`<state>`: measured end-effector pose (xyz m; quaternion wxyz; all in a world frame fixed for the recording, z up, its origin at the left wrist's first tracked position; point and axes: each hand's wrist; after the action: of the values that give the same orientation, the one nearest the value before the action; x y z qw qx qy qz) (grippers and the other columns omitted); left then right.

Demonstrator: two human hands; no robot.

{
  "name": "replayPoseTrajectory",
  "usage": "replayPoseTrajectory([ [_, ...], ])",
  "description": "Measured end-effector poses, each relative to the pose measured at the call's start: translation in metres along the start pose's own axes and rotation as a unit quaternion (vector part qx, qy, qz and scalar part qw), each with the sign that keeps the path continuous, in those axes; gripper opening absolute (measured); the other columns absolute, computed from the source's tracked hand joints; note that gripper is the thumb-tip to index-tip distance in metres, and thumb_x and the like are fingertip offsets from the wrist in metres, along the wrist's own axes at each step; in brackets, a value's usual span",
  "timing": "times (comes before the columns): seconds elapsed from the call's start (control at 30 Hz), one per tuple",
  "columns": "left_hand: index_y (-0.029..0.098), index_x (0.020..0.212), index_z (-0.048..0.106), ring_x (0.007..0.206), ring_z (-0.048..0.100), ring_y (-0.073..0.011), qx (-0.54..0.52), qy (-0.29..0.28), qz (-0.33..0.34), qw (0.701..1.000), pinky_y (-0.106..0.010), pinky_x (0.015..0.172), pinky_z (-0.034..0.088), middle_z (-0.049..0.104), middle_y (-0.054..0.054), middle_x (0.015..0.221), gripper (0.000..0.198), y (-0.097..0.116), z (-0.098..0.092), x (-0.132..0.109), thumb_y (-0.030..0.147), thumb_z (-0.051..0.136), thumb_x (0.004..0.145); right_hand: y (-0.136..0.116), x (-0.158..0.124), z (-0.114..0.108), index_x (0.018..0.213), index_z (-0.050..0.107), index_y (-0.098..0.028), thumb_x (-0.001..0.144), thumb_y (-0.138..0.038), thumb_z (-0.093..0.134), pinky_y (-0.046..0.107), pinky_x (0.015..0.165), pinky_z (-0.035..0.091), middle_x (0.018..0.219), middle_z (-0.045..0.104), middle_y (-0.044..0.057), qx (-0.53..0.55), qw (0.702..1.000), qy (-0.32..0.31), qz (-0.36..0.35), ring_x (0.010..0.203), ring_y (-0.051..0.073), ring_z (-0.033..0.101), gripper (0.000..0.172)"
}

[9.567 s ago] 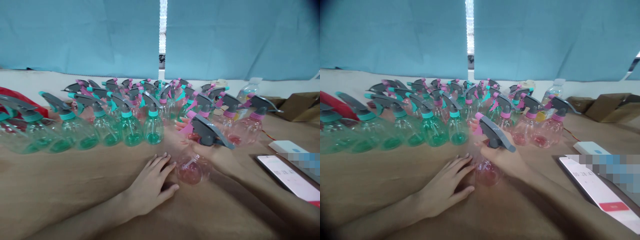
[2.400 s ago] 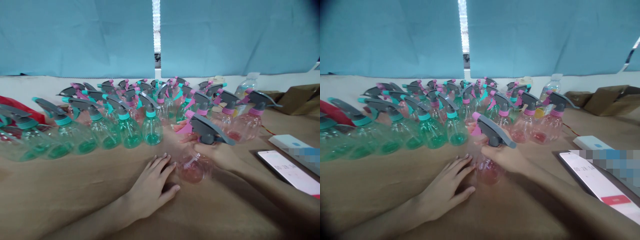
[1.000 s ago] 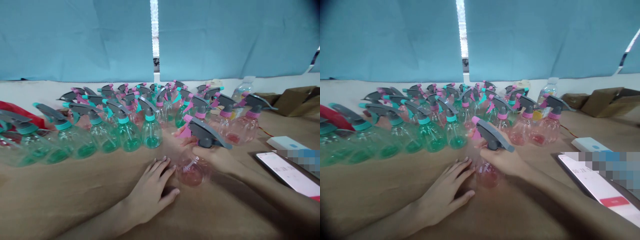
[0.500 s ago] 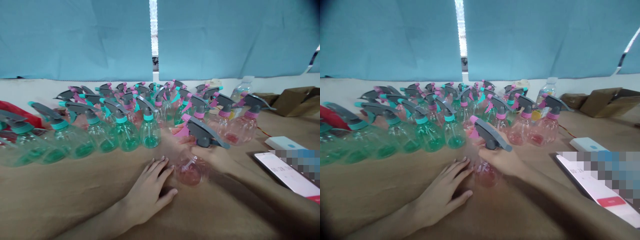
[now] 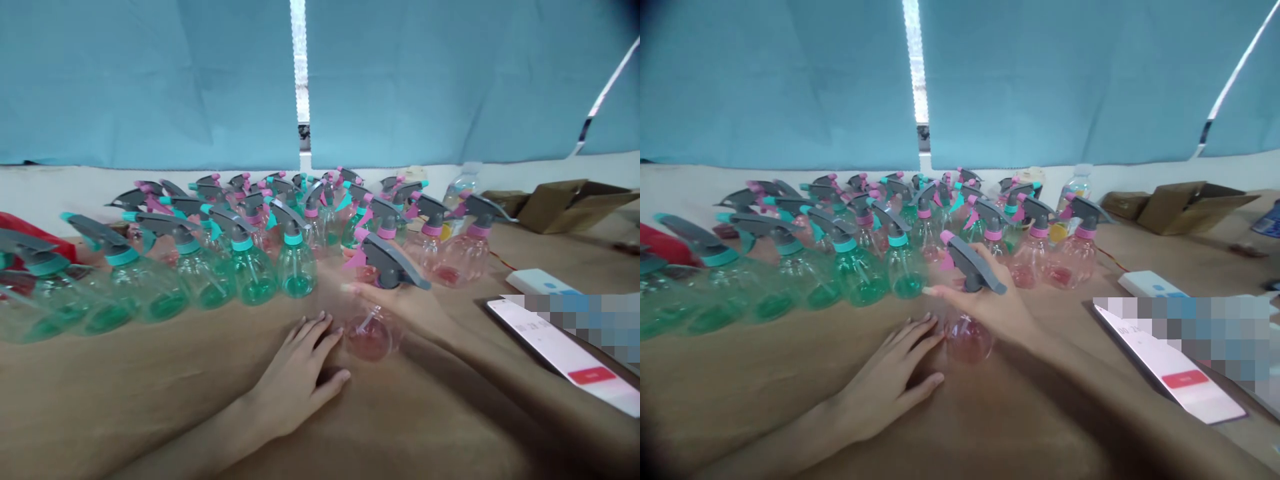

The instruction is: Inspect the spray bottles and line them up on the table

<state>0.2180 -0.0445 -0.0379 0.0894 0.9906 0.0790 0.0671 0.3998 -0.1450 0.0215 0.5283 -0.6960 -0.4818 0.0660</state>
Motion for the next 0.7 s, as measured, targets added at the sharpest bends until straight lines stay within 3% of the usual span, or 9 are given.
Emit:
replayPoseTrajectory([
  [0.1, 0.017, 0.135, 0.043, 0.132, 0.033, -0.0282, 0.007, 0.000, -0.001, 1.000, -0.048, 0.107, 0.028, 0.038, -0.011, 0.143, 0.053, 0.000, 0.000, 0.001, 0.048, 0.046, 0.092, -0.001, -0.001, -0.005, 0.085, 0.064, -0.024, 0.065, -0.053, 0.070, 0.029, 0.054, 0.047, 0.066, 0.058, -0.002, -0.066, 0.998, 0.000, 0.009, 0.059, 0.015, 0.055, 0.036],
  [0.17, 0.016, 0.134, 0.043, 0.132, 0.032, -0.0283, 0.011, 0.001, -0.001, 1.000, -0.048, 0.107, 0.027, 0.038, -0.012, 0.144, 0.053, 0.001, 0.000, 0.002, 0.048, 0.047, 0.092, 0.001, -0.005, -0.011, 0.080, 0.064, -0.023, 0.062, -0.053, 0.071, 0.031, 0.058, 0.049, 0.070, 0.062, -0.001, -0.082, 0.996, -0.019, 0.014, 0.065, 0.017, 0.058, 0.036],
  [0.3, 0.016, 0.135, 0.042, 0.133, 0.030, -0.0278, 0.018, -0.005, -0.002, 1.000, -0.048, 0.107, 0.026, 0.036, -0.012, 0.145, 0.052, 0.002, -0.001, 0.001, 0.046, 0.046, 0.093, 0.009, -0.019, -0.024, 0.094, 0.063, -0.023, 0.067, -0.048, 0.070, 0.041, 0.075, 0.051, 0.091, 0.069, 0.005, -0.075, 0.994, -0.078, 0.017, 0.087, 0.025, 0.064, 0.037],
  [0.47, 0.017, 0.135, 0.042, 0.133, 0.031, -0.0274, 0.017, 0.000, 0.005, 1.000, -0.048, 0.108, 0.025, 0.036, -0.012, 0.145, 0.052, 0.000, -0.001, 0.001, 0.047, 0.045, 0.093, 0.016, -0.036, -0.034, 0.113, 0.052, -0.021, 0.064, -0.049, 0.073, 0.045, 0.085, 0.048, 0.112, 0.063, 0.010, -0.104, 0.993, -0.060, 0.002, 0.102, 0.027, 0.061, 0.060],
  [0.7, 0.014, 0.132, 0.046, 0.131, 0.034, -0.0288, 0.025, 0.009, 0.008, 1.000, -0.048, 0.106, 0.028, 0.040, -0.014, 0.142, 0.050, 0.001, -0.003, 0.001, 0.044, 0.047, 0.093, 0.006, -0.027, -0.032, 0.104, 0.055, -0.016, 0.073, -0.055, 0.062, 0.041, 0.079, 0.048, 0.106, 0.061, 0.011, -0.250, 0.966, -0.065, -0.028, 0.096, 0.027, 0.059, 0.050],
])
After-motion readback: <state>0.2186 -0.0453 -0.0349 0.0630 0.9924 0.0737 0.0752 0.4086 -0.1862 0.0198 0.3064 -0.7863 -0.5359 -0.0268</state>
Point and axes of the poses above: each hand's wrist, its own x-axis towards the middle knuckle, its own z-axis out of the palm, y = z × x
